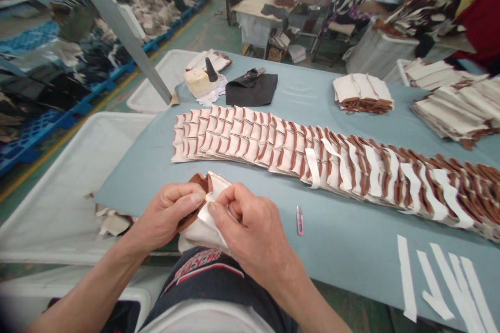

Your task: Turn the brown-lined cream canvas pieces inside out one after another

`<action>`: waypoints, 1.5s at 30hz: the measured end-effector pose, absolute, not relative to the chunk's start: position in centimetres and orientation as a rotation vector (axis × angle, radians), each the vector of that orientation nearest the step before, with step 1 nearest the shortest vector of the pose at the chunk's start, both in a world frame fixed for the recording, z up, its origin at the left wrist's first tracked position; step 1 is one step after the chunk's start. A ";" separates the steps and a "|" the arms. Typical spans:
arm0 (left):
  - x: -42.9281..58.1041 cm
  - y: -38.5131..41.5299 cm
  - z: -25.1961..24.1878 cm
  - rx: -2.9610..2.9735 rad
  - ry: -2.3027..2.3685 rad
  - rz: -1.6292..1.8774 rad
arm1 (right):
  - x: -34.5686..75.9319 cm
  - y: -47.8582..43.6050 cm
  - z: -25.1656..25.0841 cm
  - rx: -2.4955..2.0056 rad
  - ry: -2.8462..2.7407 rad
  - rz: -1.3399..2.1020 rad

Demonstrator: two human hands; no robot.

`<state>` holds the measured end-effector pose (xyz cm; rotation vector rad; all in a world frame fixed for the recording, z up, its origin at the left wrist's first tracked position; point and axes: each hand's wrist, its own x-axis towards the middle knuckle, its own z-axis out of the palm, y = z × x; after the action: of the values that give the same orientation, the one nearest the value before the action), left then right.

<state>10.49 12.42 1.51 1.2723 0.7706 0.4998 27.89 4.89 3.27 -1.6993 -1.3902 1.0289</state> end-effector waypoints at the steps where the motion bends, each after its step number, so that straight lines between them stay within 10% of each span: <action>1: 10.5 12.3 1.5 1.286 0.765 0.506 | 27.8 4.8 3.3 -1.696 -1.378 1.041; 45: 11.4 11.4 1.7 1.395 0.930 0.467 | 28.4 5.5 0.6 -1.561 -1.218 1.266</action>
<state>11.38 11.41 1.74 1.3949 0.9300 0.4670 28.39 5.54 0.58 -1.5610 -1.2182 1.2663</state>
